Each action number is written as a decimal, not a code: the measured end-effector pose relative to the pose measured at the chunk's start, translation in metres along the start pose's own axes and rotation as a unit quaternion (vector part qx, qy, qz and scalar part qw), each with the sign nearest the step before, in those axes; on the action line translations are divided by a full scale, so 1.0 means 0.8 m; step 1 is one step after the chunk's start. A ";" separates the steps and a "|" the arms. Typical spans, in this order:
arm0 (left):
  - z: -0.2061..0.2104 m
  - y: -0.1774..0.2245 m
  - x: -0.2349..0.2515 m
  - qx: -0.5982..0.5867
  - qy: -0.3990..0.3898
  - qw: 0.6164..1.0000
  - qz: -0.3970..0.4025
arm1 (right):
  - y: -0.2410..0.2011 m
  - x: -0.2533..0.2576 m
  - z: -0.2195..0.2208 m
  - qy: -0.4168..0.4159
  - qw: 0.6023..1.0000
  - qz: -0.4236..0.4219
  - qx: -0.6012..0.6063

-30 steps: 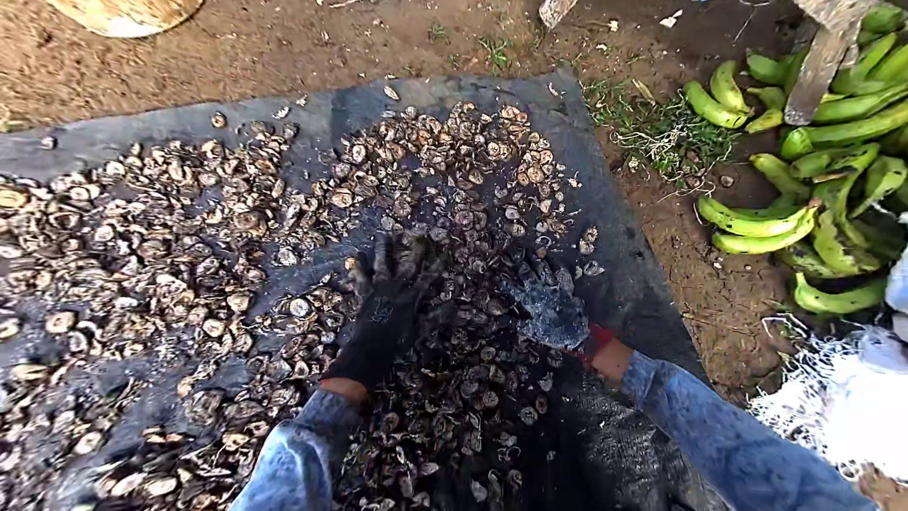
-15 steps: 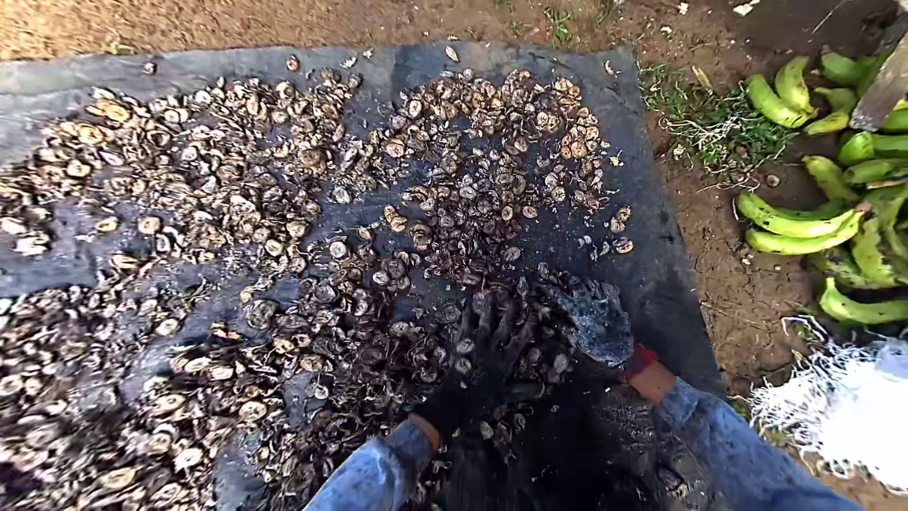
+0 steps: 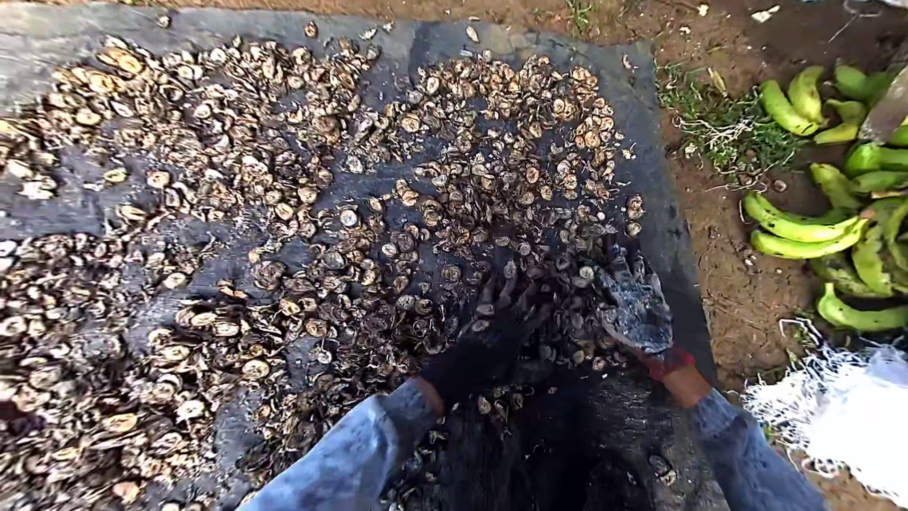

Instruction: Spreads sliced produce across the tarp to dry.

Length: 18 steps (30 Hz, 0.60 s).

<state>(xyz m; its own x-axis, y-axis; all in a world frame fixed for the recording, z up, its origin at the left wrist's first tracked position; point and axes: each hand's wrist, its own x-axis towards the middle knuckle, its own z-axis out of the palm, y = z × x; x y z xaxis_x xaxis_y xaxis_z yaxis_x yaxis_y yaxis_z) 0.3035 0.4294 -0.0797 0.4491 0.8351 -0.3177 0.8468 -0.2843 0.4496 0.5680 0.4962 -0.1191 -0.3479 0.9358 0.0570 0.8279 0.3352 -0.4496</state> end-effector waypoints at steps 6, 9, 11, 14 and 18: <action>-0.017 -0.057 -0.146 0.128 0.018 0.974 -0.188 | -0.054 -0.008 0.037 -0.076 0.995 -0.057 -0.037; 0.023 -0.029 -0.163 0.091 0.086 0.981 -0.147 | -0.068 -0.054 0.049 -0.066 0.992 -0.098 -0.044; 0.034 -0.022 -0.147 0.023 0.144 0.985 -0.097 | -0.047 -0.074 0.048 -0.036 0.991 -0.123 -0.036; 0.011 -0.043 -0.099 -0.027 0.222 0.974 -0.046 | -0.046 -0.047 0.024 -0.069 0.996 -0.063 0.003; -0.060 -0.081 0.016 0.051 0.273 0.961 -0.011 | -0.046 0.039 -0.018 -0.064 0.992 0.022 0.103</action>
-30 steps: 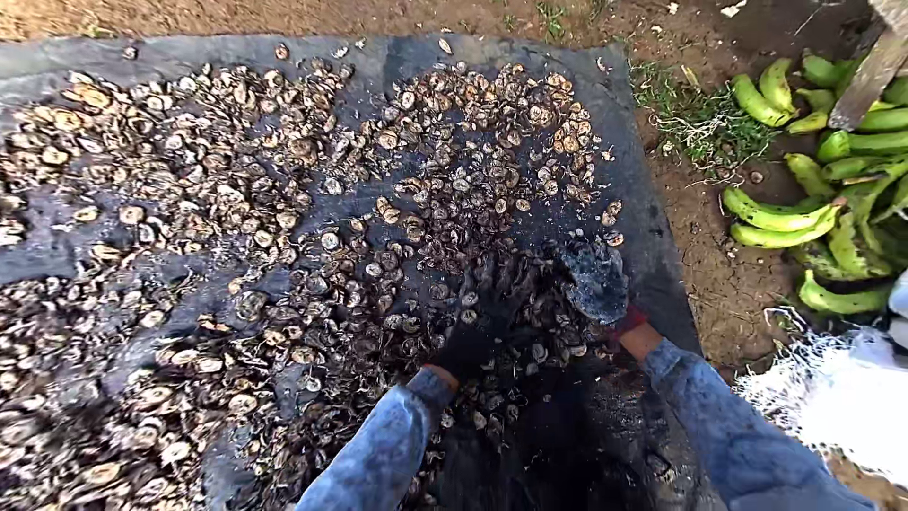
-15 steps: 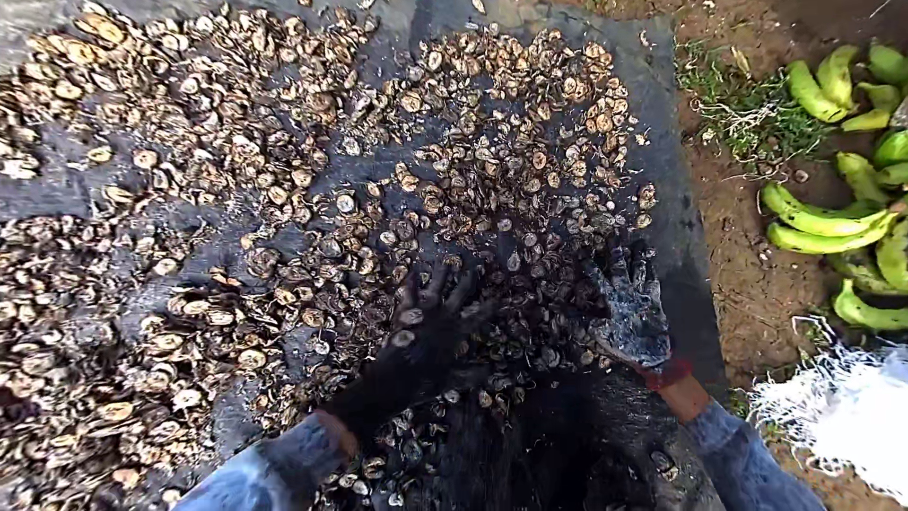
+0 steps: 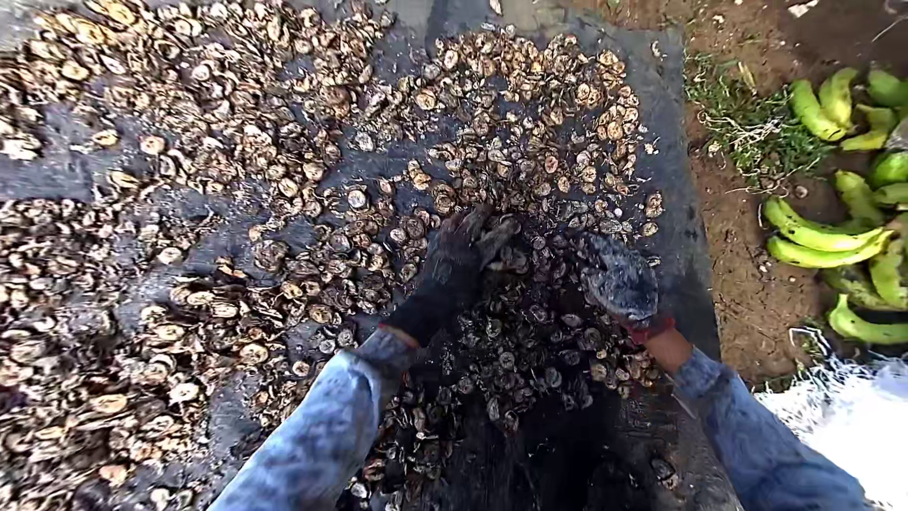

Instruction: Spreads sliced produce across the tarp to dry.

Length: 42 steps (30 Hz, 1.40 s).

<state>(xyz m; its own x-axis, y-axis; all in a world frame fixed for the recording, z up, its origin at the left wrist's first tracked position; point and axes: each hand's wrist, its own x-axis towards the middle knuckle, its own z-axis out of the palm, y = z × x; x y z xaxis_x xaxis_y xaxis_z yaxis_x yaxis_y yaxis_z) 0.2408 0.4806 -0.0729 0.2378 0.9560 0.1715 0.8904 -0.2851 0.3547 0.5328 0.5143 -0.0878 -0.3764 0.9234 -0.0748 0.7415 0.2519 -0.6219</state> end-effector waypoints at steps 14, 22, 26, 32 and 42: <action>-0.003 0.006 -0.055 0.033 -0.178 0.983 -0.041 | -0.030 -0.057 0.073 -0.145 0.968 -0.181 -0.095; -0.092 0.002 -0.201 0.189 -0.011 0.910 -0.369 | -0.073 0.039 0.032 -0.134 0.971 -0.196 -0.021; -0.042 0.080 -0.358 0.149 0.075 0.664 -0.729 | -0.122 0.024 0.068 -0.193 0.939 -0.268 -0.097; 0.037 0.140 -0.263 0.051 0.131 0.765 -0.628 | -0.102 -0.053 0.108 -0.183 0.929 -0.296 -0.128; -0.149 -0.111 -0.214 0.080 0.179 0.805 -0.559 | -0.313 0.165 0.122 -0.099 0.957 -0.230 -0.146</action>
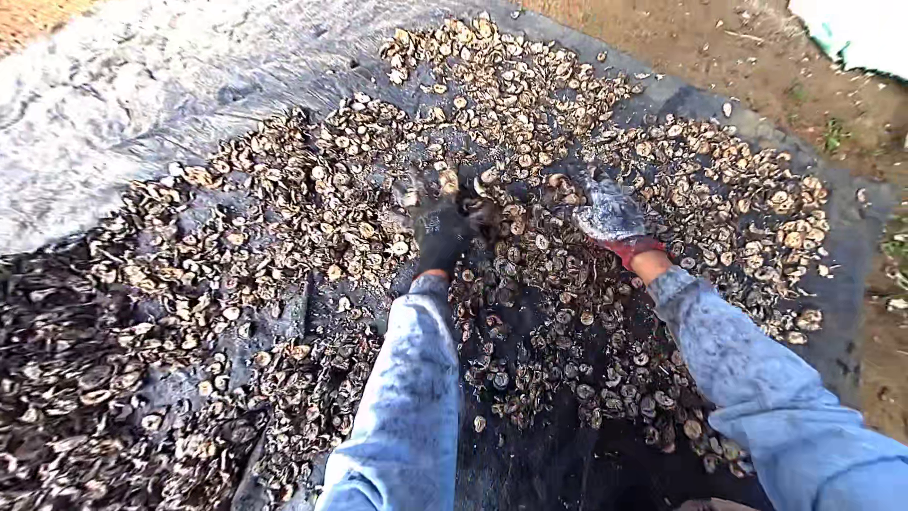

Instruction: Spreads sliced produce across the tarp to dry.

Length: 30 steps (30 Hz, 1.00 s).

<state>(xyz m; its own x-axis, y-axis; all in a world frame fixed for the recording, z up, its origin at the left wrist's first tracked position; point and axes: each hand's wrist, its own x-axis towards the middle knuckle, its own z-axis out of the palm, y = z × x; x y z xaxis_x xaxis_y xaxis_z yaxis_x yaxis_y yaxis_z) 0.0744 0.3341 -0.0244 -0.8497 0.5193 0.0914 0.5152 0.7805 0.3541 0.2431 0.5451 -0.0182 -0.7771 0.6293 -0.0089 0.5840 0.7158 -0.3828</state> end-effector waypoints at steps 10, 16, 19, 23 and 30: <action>0.008 -0.001 -0.151 -0.009 -0.266 0.953 0.142 | -0.007 -0.146 0.035 -0.192 0.980 -0.052 0.002; -0.041 0.024 -0.024 0.006 -0.020 0.996 0.084 | 0.036 -0.047 -0.028 -0.052 0.977 0.055 0.197; -0.011 0.056 0.006 0.048 -0.096 0.991 0.076 | 0.037 -0.003 -0.059 -0.036 0.989 0.109 0.097; 0.081 0.044 -0.073 -0.008 -0.124 0.964 0.234 | 0.015 0.026 -0.033 0.019 0.997 0.055 0.060; 0.011 -0.075 -0.098 0.019 0.002 0.975 0.222 | -0.017 -0.205 0.088 -0.187 0.964 -0.174 -0.070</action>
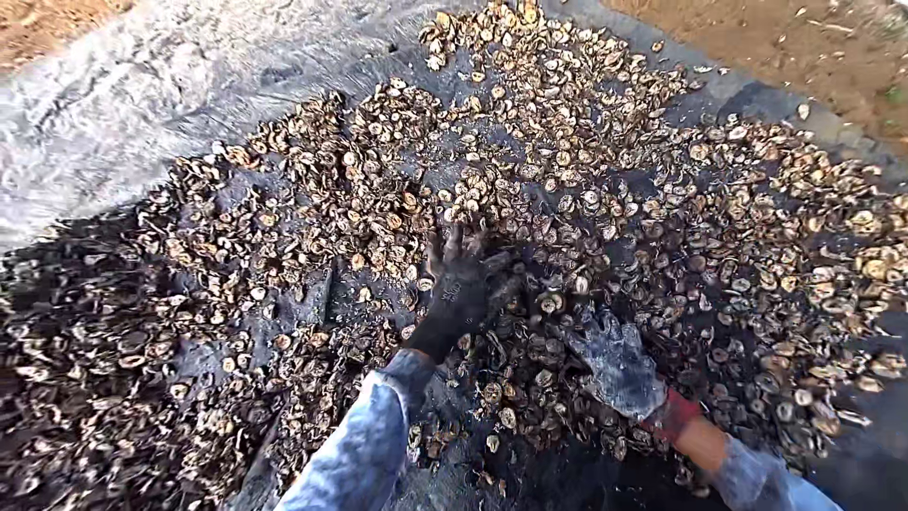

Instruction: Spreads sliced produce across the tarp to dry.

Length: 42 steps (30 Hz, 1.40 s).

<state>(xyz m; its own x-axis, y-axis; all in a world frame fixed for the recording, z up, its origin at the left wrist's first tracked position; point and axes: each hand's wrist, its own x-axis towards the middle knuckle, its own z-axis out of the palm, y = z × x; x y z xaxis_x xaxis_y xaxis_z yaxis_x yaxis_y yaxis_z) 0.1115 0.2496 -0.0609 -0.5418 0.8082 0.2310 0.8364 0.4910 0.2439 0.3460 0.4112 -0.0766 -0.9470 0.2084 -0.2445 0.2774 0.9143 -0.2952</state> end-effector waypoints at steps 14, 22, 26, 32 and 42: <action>-0.048 -0.091 0.067 -0.139 -0.087 0.974 -0.155 | 0.021 0.306 -0.212 0.108 0.979 0.153 0.080; -0.047 -0.050 0.135 -0.044 -0.068 0.985 -0.152 | -0.026 0.249 -0.147 0.091 0.996 0.008 0.006; 0.007 -0.030 0.035 -0.028 -0.215 0.976 0.020 | -0.023 0.104 -0.039 -0.024 0.998 -0.024 -0.048; -0.037 -0.055 0.013 -0.096 -0.112 0.989 0.005 | -0.009 0.039 -0.077 0.023 0.992 0.097 0.075; -0.023 0.032 -0.128 -0.165 -0.398 0.880 0.201 | -0.083 -0.145 0.032 -0.071 0.932 0.342 0.094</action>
<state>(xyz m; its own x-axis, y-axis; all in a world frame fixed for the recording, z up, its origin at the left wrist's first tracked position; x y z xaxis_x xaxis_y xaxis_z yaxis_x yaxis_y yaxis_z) 0.1873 0.1733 -0.0613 0.1322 0.9312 -0.3396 0.8058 0.0986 0.5839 0.4416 0.3178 -0.0524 -0.5115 0.6602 -0.5501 0.8444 0.5047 -0.1794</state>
